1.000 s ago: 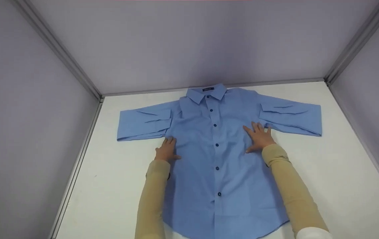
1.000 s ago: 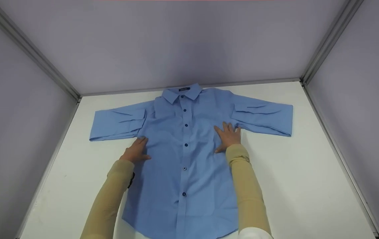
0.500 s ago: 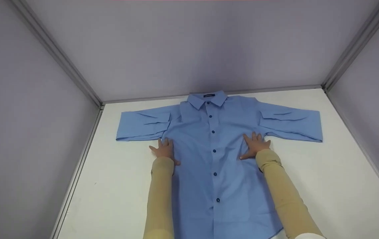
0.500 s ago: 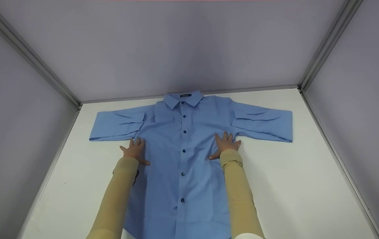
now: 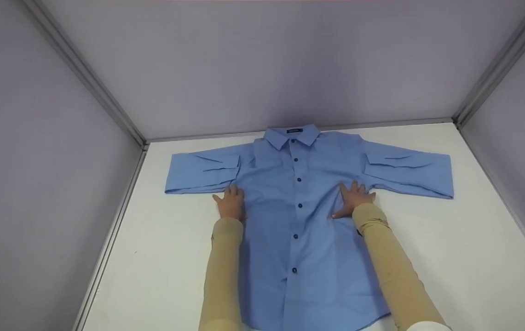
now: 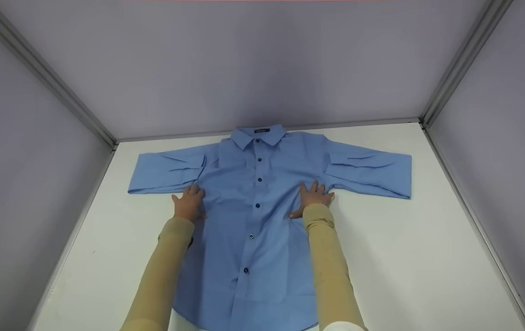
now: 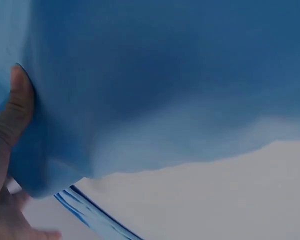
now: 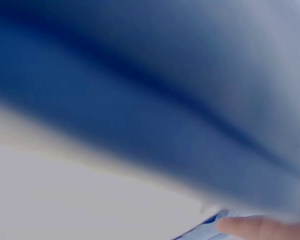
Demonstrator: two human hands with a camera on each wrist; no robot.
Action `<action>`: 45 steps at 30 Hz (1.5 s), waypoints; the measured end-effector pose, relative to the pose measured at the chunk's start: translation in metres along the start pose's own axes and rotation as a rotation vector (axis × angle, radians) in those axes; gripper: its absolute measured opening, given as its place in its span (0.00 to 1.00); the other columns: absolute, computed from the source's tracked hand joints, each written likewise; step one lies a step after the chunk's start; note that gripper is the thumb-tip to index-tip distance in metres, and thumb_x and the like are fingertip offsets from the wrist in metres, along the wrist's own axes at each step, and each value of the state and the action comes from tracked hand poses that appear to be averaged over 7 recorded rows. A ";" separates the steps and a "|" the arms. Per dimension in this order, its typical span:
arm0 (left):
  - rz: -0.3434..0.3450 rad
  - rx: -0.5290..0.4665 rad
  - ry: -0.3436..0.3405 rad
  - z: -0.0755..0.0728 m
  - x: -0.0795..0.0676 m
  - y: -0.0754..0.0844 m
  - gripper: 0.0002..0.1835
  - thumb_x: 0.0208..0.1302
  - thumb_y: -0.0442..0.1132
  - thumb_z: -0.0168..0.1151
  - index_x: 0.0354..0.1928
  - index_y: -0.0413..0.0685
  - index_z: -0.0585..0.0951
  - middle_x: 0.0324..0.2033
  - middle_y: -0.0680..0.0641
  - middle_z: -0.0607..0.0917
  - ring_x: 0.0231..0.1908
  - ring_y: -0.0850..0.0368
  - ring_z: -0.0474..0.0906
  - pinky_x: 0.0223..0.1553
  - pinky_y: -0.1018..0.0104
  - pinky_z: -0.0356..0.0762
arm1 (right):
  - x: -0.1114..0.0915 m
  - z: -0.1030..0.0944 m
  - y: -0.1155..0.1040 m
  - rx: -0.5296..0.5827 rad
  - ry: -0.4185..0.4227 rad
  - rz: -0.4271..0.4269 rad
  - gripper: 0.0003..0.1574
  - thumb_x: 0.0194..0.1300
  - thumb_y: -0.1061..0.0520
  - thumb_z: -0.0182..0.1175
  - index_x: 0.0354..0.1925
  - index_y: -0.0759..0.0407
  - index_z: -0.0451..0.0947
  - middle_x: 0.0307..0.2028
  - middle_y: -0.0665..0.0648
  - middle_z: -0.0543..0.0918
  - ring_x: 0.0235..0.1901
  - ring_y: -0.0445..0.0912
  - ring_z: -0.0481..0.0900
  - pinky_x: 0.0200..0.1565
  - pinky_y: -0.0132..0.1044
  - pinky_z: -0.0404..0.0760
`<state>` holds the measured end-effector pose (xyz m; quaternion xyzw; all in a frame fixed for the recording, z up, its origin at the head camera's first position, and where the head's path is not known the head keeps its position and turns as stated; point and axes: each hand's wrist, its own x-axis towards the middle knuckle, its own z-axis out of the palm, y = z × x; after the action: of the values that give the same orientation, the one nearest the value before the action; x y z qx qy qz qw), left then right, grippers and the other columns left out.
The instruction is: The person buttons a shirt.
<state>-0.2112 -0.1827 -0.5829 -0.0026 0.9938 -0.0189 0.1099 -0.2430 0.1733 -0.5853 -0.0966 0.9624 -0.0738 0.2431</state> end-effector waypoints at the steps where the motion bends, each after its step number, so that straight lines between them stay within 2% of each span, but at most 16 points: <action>1: 0.024 -0.025 0.002 -0.002 -0.001 0.002 0.36 0.44 0.46 0.69 0.58 0.48 0.68 0.59 0.43 0.65 0.58 0.45 0.59 0.48 0.36 0.57 | 0.000 -0.001 0.000 -0.015 -0.005 0.002 0.72 0.35 0.27 0.64 0.68 0.57 0.42 0.62 0.77 0.43 0.59 0.71 0.43 0.45 0.70 0.52; 3: 0.060 -0.085 -0.017 -0.006 -0.004 0.006 0.26 0.54 0.36 0.60 0.57 0.49 0.69 0.57 0.43 0.68 0.57 0.46 0.62 0.45 0.37 0.62 | 0.000 -0.002 -0.001 -0.030 -0.010 0.000 0.72 0.35 0.27 0.64 0.67 0.59 0.43 0.61 0.78 0.44 0.58 0.72 0.44 0.44 0.71 0.52; 6: 0.068 -0.169 -0.062 -0.009 -0.006 0.010 0.22 0.60 0.26 0.46 0.55 0.49 0.70 0.54 0.42 0.69 0.56 0.44 0.62 0.41 0.36 0.64 | -0.002 -0.004 -0.002 -0.051 -0.022 0.005 0.72 0.35 0.28 0.64 0.67 0.60 0.43 0.61 0.79 0.45 0.58 0.73 0.45 0.45 0.70 0.53; 13: 0.014 -0.131 -0.134 0.003 -0.001 0.009 0.23 0.61 0.29 0.48 0.58 0.52 0.67 0.57 0.43 0.66 0.59 0.46 0.57 0.42 0.34 0.61 | -0.007 -0.004 -0.003 -0.034 -0.028 -0.020 0.71 0.36 0.30 0.66 0.67 0.60 0.44 0.60 0.79 0.44 0.58 0.73 0.44 0.45 0.70 0.52; 20: -0.023 -0.130 -0.202 0.009 0.001 0.007 0.24 0.65 0.34 0.42 0.63 0.52 0.61 0.62 0.44 0.60 0.62 0.46 0.51 0.46 0.32 0.54 | -0.006 0.000 -0.004 -0.040 -0.026 -0.029 0.72 0.34 0.30 0.67 0.67 0.59 0.43 0.61 0.78 0.44 0.58 0.73 0.43 0.46 0.70 0.51; 24: -0.038 -0.102 -0.173 0.005 -0.002 0.007 0.24 0.64 0.32 0.42 0.63 0.53 0.61 0.61 0.43 0.60 0.62 0.46 0.52 0.46 0.32 0.54 | -0.005 -0.003 -0.003 -0.032 -0.015 -0.068 0.72 0.34 0.29 0.66 0.67 0.59 0.43 0.61 0.78 0.43 0.58 0.73 0.42 0.46 0.70 0.51; 28: -0.064 -0.075 -0.075 0.005 -0.008 0.005 0.25 0.62 0.28 0.43 0.61 0.52 0.64 0.60 0.40 0.62 0.59 0.41 0.55 0.44 0.31 0.56 | -0.005 -0.007 0.005 0.063 -0.042 -0.147 0.66 0.42 0.32 0.63 0.67 0.62 0.43 0.62 0.77 0.42 0.59 0.72 0.39 0.50 0.68 0.47; 30: -0.094 -0.040 -0.056 0.008 -0.008 0.001 0.31 0.57 0.38 0.57 0.64 0.53 0.61 0.61 0.39 0.59 0.60 0.39 0.54 0.44 0.31 0.56 | -0.004 -0.008 0.012 0.152 0.003 -0.153 0.58 0.50 0.38 0.60 0.66 0.66 0.45 0.61 0.77 0.46 0.59 0.70 0.43 0.53 0.65 0.48; 31: -0.111 -0.023 -0.055 0.010 -0.007 -0.002 0.39 0.51 0.44 0.63 0.65 0.52 0.58 0.63 0.38 0.56 0.60 0.38 0.51 0.44 0.31 0.55 | -0.003 -0.010 0.015 0.187 0.055 -0.132 0.53 0.52 0.42 0.59 0.65 0.68 0.48 0.60 0.77 0.50 0.59 0.70 0.47 0.52 0.64 0.51; 33: -0.138 -0.001 -0.076 0.013 -0.003 -0.007 0.58 0.31 0.57 0.73 0.67 0.52 0.53 0.64 0.37 0.50 0.62 0.37 0.46 0.45 0.30 0.53 | -0.001 -0.013 0.021 0.238 0.194 -0.057 0.44 0.55 0.48 0.55 0.61 0.72 0.53 0.56 0.77 0.57 0.55 0.70 0.54 0.49 0.64 0.55; 35: -0.150 0.021 -0.120 0.017 0.000 -0.012 0.74 0.09 0.66 0.73 0.68 0.51 0.48 0.65 0.37 0.45 0.63 0.37 0.42 0.45 0.29 0.52 | -0.002 -0.014 0.028 0.265 0.301 0.065 0.41 0.56 0.50 0.53 0.60 0.74 0.53 0.54 0.80 0.57 0.53 0.72 0.55 0.46 0.68 0.54; 36: -0.150 0.016 -0.141 0.019 0.001 -0.014 0.75 0.09 0.67 0.72 0.68 0.50 0.46 0.66 0.37 0.44 0.63 0.37 0.40 0.45 0.29 0.51 | -0.003 -0.014 0.030 0.273 0.315 0.134 0.42 0.56 0.49 0.52 0.61 0.73 0.52 0.53 0.82 0.55 0.52 0.75 0.53 0.44 0.71 0.51; 37: -0.153 0.004 -0.157 0.020 0.002 -0.016 0.76 0.09 0.68 0.71 0.68 0.50 0.45 0.66 0.37 0.43 0.63 0.37 0.39 0.45 0.28 0.51 | -0.004 -0.013 0.034 0.276 0.296 0.194 0.45 0.56 0.47 0.51 0.62 0.72 0.49 0.54 0.84 0.52 0.53 0.77 0.49 0.43 0.73 0.48; 40: -0.162 -0.029 -0.205 0.018 0.000 -0.019 0.76 0.10 0.69 0.70 0.68 0.50 0.44 0.66 0.39 0.42 0.64 0.39 0.37 0.45 0.28 0.50 | -0.010 -0.008 0.046 0.296 0.136 0.296 0.56 0.56 0.35 0.48 0.66 0.68 0.37 0.57 0.86 0.36 0.54 0.79 0.33 0.40 0.76 0.33; 43: -0.175 -0.064 -0.245 0.012 -0.005 -0.023 0.75 0.12 0.69 0.70 0.68 0.51 0.43 0.67 0.42 0.42 0.64 0.43 0.38 0.45 0.29 0.51 | -0.013 -0.002 0.058 0.289 0.026 0.289 0.64 0.50 0.25 0.45 0.66 0.64 0.33 0.58 0.84 0.29 0.55 0.78 0.26 0.39 0.75 0.28; 45: -0.173 -0.095 -0.256 0.013 -0.006 -0.027 0.74 0.13 0.69 0.70 0.68 0.53 0.42 0.67 0.43 0.42 0.65 0.45 0.37 0.45 0.29 0.51 | -0.013 -0.002 0.065 0.266 0.015 0.245 0.66 0.48 0.22 0.45 0.66 0.64 0.34 0.58 0.83 0.29 0.55 0.77 0.26 0.39 0.75 0.27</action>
<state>-0.2023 -0.2105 -0.5933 -0.0959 0.9675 0.0191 0.2332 -0.2427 0.2391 -0.5900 0.0550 0.9504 -0.1712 0.2536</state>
